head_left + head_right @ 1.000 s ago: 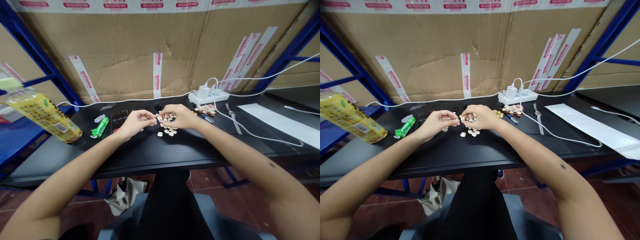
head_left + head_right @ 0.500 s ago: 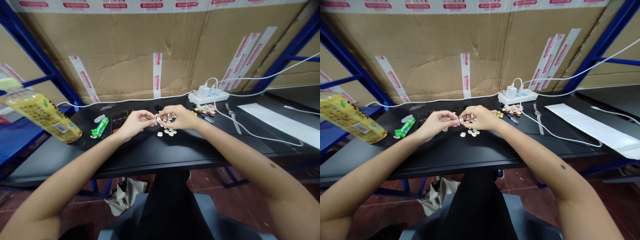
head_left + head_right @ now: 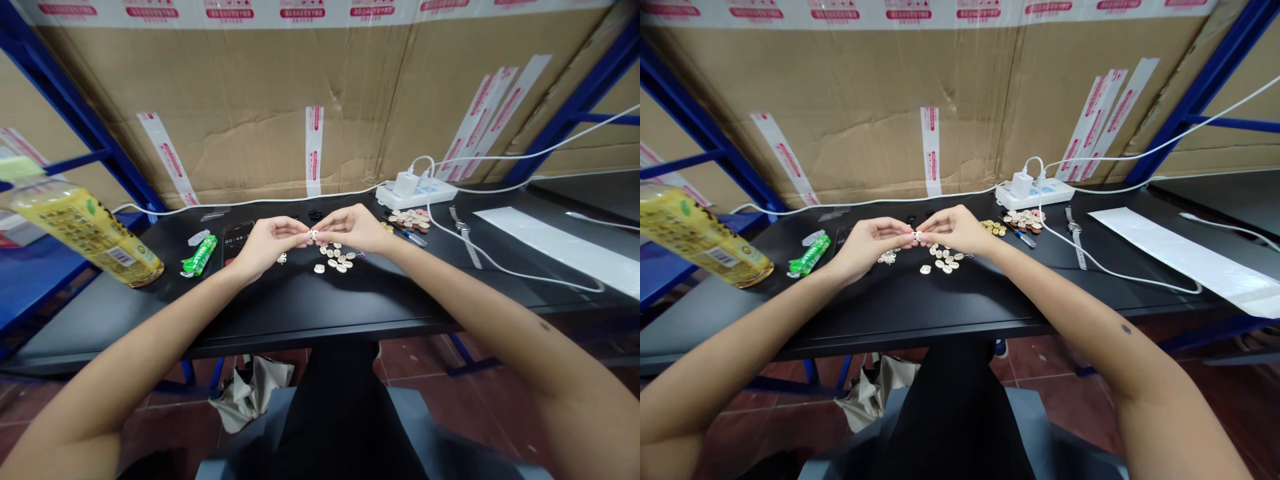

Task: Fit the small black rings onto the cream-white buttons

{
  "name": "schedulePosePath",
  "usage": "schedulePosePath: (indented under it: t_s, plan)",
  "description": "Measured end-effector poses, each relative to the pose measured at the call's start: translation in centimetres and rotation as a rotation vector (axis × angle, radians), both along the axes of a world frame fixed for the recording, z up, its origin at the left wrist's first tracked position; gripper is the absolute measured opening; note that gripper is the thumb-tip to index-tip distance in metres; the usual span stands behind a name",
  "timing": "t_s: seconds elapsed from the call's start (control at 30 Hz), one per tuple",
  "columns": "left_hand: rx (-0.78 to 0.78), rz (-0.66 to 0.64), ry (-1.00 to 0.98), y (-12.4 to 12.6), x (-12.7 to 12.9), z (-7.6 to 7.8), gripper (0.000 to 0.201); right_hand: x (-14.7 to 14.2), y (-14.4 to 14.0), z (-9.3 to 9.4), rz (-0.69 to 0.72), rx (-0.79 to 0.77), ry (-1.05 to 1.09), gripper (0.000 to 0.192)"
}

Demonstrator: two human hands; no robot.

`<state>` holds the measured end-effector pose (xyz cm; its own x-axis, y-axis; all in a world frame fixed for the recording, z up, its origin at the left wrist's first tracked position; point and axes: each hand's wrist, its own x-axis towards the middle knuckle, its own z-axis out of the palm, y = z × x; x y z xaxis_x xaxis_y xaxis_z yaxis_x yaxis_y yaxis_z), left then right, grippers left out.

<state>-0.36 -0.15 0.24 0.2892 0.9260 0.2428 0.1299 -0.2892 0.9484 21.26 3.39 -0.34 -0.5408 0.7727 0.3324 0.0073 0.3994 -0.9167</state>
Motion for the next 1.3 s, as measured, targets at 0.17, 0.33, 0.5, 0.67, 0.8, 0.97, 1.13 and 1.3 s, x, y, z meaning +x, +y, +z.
schedulePosePath:
  t_s: [0.17,0.33,0.5,0.67,0.8,0.97,1.13,1.3]
  plan:
    - [-0.02,0.001,-0.04,-0.3,0.1,0.2,0.032,0.0,-0.2,0.1,-0.009,-0.047,0.069,0.033]
    - [-0.012,-0.015,-0.06,-0.4,0.2,0.2,0.031,-0.1,-0.3,0.0,-0.029,-0.048,0.09,0.033]
    - [-0.004,0.009,-0.073,-0.6,0.3,0.1,0.032,-0.1,-0.4,0.0,-0.047,-0.049,0.104,0.031]
    - [-0.004,0.009,-0.09,-0.8,0.5,0.2,0.033,0.0,-0.3,-0.1,-0.038,-0.051,0.121,0.032]
    - [-0.001,0.007,-0.077,-1.0,0.6,0.2,0.033,-0.1,-0.4,-0.3,-0.017,-0.04,0.134,0.033]
    - [0.005,-0.004,-0.089,-1.1,0.7,0.2,0.033,-0.2,-0.5,-0.3,-0.002,-0.042,0.146,0.034]
    - [0.031,0.003,-0.069,-0.7,0.5,0.2,0.032,-0.1,-0.5,0.0,0.01,-0.022,0.133,0.034]
    - [0.006,-0.018,-0.01,-0.4,0.2,0.3,0.031,0.2,0.1,-0.1,-0.009,0.038,0.057,0.037]
